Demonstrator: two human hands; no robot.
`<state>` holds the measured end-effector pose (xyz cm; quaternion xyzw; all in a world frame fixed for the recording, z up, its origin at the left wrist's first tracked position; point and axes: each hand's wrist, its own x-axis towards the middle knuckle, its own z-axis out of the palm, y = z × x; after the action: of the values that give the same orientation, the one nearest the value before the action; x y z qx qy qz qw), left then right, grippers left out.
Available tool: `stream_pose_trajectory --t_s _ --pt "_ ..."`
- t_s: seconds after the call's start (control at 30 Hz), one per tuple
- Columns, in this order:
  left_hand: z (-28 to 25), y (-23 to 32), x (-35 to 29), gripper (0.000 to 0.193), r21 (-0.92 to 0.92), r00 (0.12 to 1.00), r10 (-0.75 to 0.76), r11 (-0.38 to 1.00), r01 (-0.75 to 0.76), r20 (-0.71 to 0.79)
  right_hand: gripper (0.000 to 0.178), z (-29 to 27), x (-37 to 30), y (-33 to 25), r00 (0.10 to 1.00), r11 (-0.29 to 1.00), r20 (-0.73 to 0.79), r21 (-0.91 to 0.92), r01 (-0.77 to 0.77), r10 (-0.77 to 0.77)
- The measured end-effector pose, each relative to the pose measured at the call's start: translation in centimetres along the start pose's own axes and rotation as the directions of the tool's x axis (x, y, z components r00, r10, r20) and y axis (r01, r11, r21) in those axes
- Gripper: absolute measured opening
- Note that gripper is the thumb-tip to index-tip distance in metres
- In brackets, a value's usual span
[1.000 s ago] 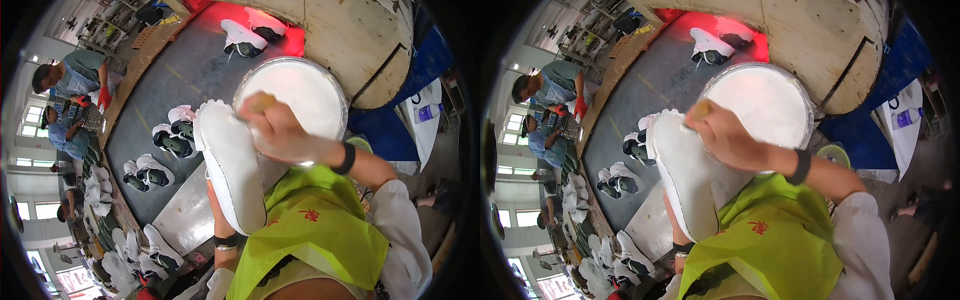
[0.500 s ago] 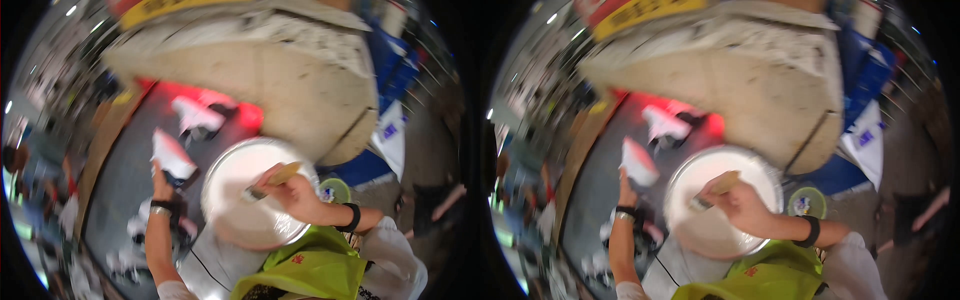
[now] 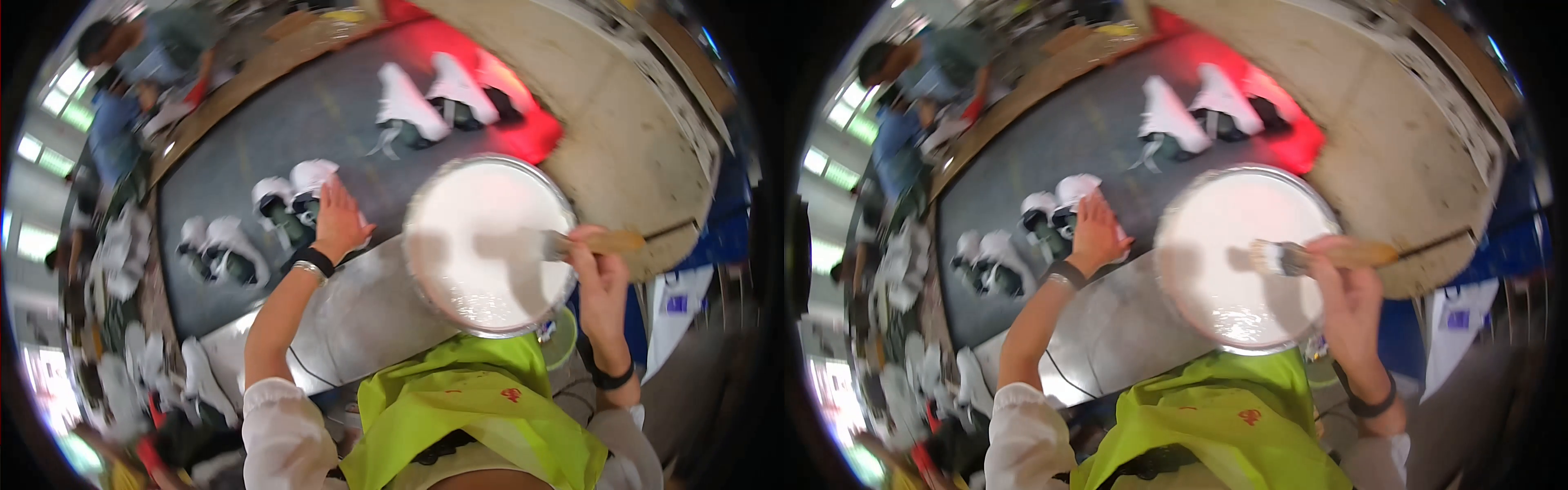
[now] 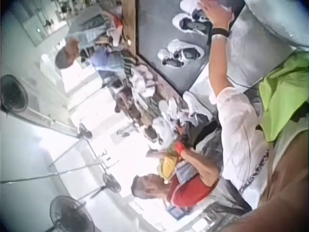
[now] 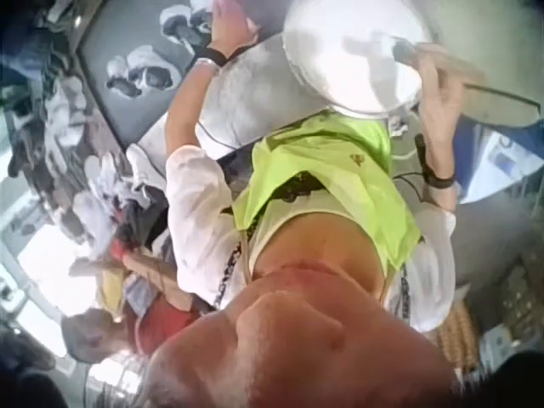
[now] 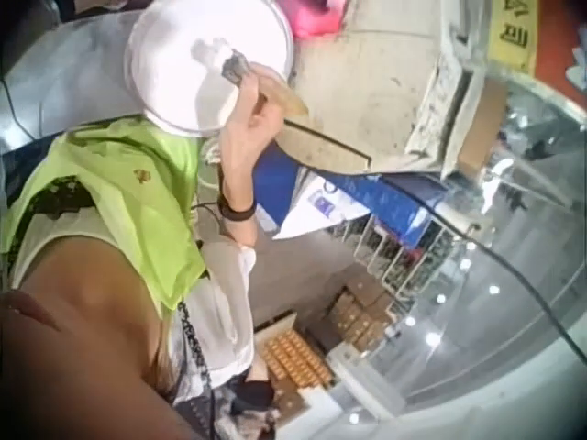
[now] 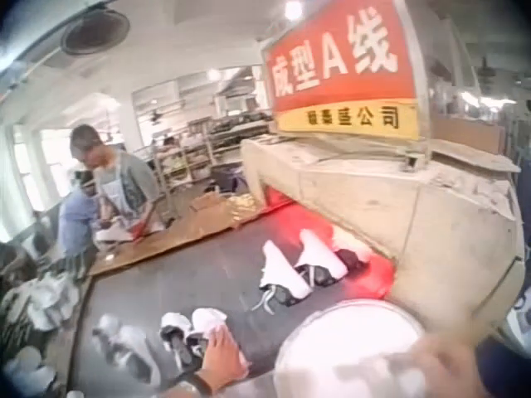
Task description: Apply adhesive to the soles of shoes using a brush and place them onto a conveyor belt.
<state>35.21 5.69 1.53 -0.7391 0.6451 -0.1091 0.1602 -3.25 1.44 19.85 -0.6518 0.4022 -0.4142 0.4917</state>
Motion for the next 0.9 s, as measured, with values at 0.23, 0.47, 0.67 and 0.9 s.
stream_pose_trajectory --t_s 0.23,0.47,0.67,0.9 --pt "3.9 -8.3 -9.7 0.071 -0.055 0.997 -0.025 0.998 0.021 -0.069 0.015 -0.5 -2.5 -0.9 0.999 0.994 0.043 0.11 0.003 -0.008" --pt "3.4 -7.7 -10.4 0.088 -0.651 0.722 -0.62 0.691 0.315 -0.309 0.015 -0.8 -2.4 0.7 1.0 0.997 -0.016 0.073 -0.026 0.027" --pt "8.5 -7.4 -6.4 0.078 -0.641 0.595 -0.799 0.502 0.581 -0.087 0.015 2.7 -0.3 0.8 0.989 0.99 0.141 0.119 -0.071 0.054" --pt "4.9 -8.4 -2.9 0.078 -0.631 0.463 -0.873 0.273 0.726 0.155 0.013 3.3 0.2 1.9 0.989 0.976 0.036 0.163 -0.146 0.142"
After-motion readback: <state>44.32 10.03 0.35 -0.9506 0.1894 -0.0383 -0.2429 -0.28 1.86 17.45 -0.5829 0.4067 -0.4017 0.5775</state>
